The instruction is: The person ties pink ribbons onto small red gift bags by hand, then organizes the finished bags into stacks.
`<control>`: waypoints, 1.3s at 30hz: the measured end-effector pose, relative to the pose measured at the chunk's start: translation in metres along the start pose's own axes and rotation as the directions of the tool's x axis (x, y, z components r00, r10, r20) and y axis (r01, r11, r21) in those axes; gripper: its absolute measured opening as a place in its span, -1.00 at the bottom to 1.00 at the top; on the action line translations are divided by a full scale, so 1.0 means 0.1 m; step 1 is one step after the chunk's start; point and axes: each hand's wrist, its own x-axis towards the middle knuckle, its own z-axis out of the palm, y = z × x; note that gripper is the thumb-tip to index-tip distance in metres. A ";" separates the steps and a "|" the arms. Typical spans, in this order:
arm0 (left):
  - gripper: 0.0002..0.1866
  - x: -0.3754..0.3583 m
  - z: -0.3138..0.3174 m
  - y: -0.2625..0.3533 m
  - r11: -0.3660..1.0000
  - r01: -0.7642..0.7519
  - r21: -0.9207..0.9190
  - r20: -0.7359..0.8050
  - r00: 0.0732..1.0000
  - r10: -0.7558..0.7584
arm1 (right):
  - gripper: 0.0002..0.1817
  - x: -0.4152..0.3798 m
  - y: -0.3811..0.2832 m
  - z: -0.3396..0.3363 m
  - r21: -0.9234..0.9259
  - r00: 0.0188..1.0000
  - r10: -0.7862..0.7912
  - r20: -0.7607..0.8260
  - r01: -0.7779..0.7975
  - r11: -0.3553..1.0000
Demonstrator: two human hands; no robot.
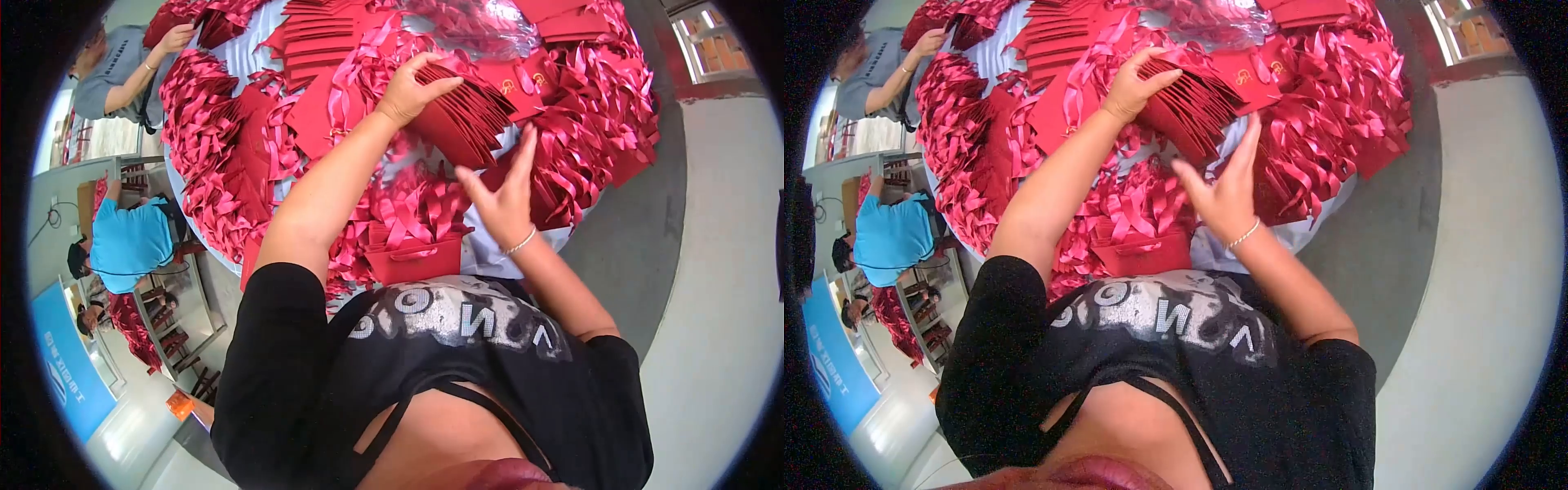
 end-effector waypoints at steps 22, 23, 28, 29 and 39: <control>-0.41 0.10 -0.26 -0.03 0.934 0.197 -0.299 0.076 0.980 -0.182 | 0.51 0.59 0.44 0.51 -0.036 0.981 0.011 -0.194 -0.018 0.999; -0.42 0.09 -0.26 -0.01 0.943 0.156 -0.293 0.080 0.987 -0.139 | 0.35 0.60 0.40 0.50 -0.042 0.961 -0.066 -0.269 0.057 0.997; -0.57 0.11 -0.30 -0.24 0.995 0.058 -0.076 0.033 0.998 -0.055 | 0.02 0.37 0.68 0.70 -0.155 0.979 -0.101 -0.175 0.074 0.985; -0.60 0.12 -0.33 -0.24 0.999 0.021 -0.026 0.023 1.000 -0.020 | 0.03 0.40 0.62 0.68 -0.126 0.989 -0.047 -0.143 0.029 0.992; -0.53 0.29 -0.28 0.06 0.998 -0.033 0.058 0.228 0.973 0.019 | -0.19 0.35 0.42 0.63 0.168 0.998 0.041 -0.042 -0.033 0.985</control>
